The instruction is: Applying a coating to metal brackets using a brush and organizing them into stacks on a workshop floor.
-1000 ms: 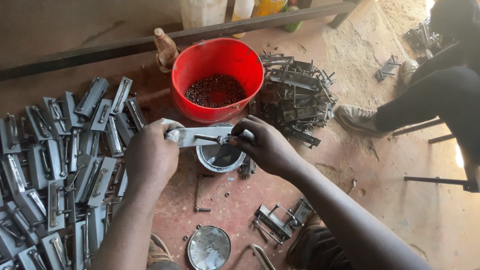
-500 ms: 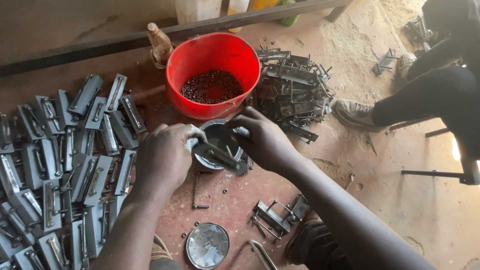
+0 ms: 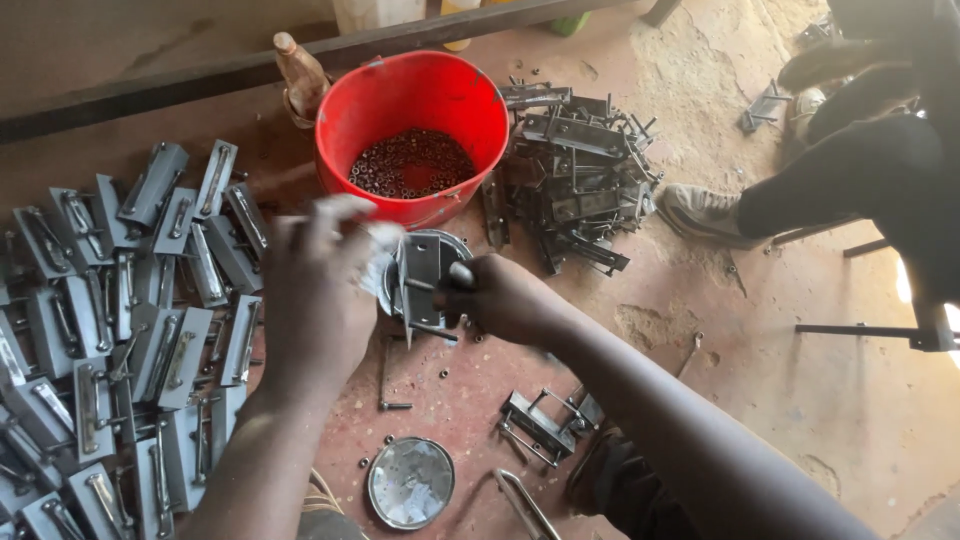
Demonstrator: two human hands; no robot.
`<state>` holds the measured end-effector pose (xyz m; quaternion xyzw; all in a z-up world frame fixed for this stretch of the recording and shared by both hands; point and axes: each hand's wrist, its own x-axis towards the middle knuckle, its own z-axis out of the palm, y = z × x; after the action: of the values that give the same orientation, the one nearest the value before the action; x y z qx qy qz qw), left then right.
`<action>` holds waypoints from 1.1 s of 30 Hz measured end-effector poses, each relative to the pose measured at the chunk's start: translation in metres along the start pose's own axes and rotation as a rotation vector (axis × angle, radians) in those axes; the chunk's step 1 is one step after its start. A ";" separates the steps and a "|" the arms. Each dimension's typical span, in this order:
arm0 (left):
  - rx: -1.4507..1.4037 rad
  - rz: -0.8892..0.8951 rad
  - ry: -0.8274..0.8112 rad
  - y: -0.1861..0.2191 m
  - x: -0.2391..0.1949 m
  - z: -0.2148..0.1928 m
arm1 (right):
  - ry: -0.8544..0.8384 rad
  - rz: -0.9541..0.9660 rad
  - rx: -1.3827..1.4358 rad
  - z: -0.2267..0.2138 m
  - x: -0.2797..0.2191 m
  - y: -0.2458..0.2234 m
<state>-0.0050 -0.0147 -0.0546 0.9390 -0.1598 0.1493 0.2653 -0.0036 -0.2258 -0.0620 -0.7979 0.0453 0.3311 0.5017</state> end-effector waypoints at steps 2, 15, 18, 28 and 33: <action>0.054 -0.162 0.003 -0.013 -0.009 0.006 | 0.042 0.058 0.312 0.017 0.010 0.012; -0.945 -1.333 -0.707 0.045 0.016 -0.013 | -0.017 0.180 1.114 0.037 -0.010 -0.009; -1.097 -1.377 -0.610 0.040 0.004 0.003 | 0.004 0.162 1.060 0.040 -0.014 -0.007; -0.073 -1.302 -0.676 0.003 0.003 -0.038 | -0.308 -0.010 -0.056 -0.001 -0.047 -0.042; 0.293 -0.958 -1.147 -0.015 -0.013 -0.048 | 0.109 -0.122 0.283 -0.010 -0.022 -0.018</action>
<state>-0.0201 0.0270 -0.0267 0.8619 0.1737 -0.4739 0.0493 -0.0091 -0.2311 -0.0329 -0.7374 0.0704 0.2464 0.6250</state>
